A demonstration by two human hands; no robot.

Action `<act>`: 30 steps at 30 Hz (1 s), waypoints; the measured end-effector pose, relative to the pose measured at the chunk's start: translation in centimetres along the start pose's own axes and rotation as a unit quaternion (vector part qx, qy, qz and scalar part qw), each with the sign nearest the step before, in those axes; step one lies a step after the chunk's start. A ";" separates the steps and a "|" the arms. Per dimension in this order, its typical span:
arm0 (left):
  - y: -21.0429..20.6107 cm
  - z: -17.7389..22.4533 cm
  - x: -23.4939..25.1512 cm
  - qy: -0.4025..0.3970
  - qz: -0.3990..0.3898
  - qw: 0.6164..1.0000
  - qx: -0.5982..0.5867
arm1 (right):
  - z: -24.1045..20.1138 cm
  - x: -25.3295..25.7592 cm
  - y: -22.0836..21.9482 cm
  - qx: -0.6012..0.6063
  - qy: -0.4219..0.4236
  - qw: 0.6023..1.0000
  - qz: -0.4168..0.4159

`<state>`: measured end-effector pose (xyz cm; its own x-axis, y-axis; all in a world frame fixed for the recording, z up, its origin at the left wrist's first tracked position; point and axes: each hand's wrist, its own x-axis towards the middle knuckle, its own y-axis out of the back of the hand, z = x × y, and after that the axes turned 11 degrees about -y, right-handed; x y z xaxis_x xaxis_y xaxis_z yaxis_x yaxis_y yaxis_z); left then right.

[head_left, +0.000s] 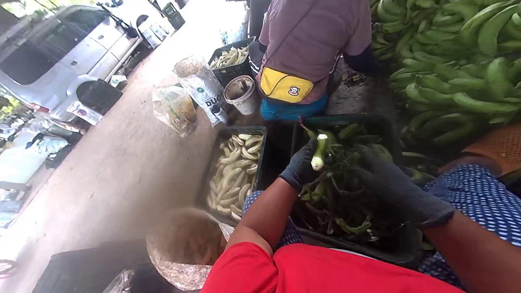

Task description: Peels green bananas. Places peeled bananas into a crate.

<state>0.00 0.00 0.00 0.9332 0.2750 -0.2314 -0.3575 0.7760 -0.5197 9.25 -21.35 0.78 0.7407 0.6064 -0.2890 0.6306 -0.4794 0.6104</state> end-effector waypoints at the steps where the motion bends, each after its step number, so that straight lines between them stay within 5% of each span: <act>1: 0.3 -0.3 0.1 -0.013 0.014 0.998 0.052 | -0.2 -0.2 -0.3 0.022 0.029 0.999 0.003; 5: 0.2 -0.6 0.4 -0.086 0.081 0.975 0.188 | -1.3 -1.5 -2.3 0.117 0.137 0.983 -0.025; 9: 0.1 -0.7 0.0 -0.123 0.104 0.958 0.237 | -1.6 -1.5 -4.1 0.058 0.199 0.978 -0.024; 16: -1.0 -0.4 -0.8 -0.081 0.068 0.972 0.212 | -0.7 0.7 -3.1 -0.054 0.177 0.983 0.017; 22: -0.6 0.6 -1.9 0.021 -0.114 0.974 0.195 | -0.3 2.1 -1.2 -0.114 0.142 0.978 0.096; 24: -0.8 0.1 -2.1 0.062 -0.107 0.987 0.100 | 0.3 2.9 -0.4 -0.126 0.135 0.977 0.110; 30: 0.0 0.2 -1.5 -0.024 -0.055 0.994 0.091 | -1.1 0.6 -1.8 -0.017 0.178 0.984 0.008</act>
<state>-1.40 -0.31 0.54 0.9683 0.2071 -0.1398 -0.2456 0.8915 -0.3806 8.26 -19.39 0.32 0.6181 0.7860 -0.0063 0.6069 -0.4721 0.6394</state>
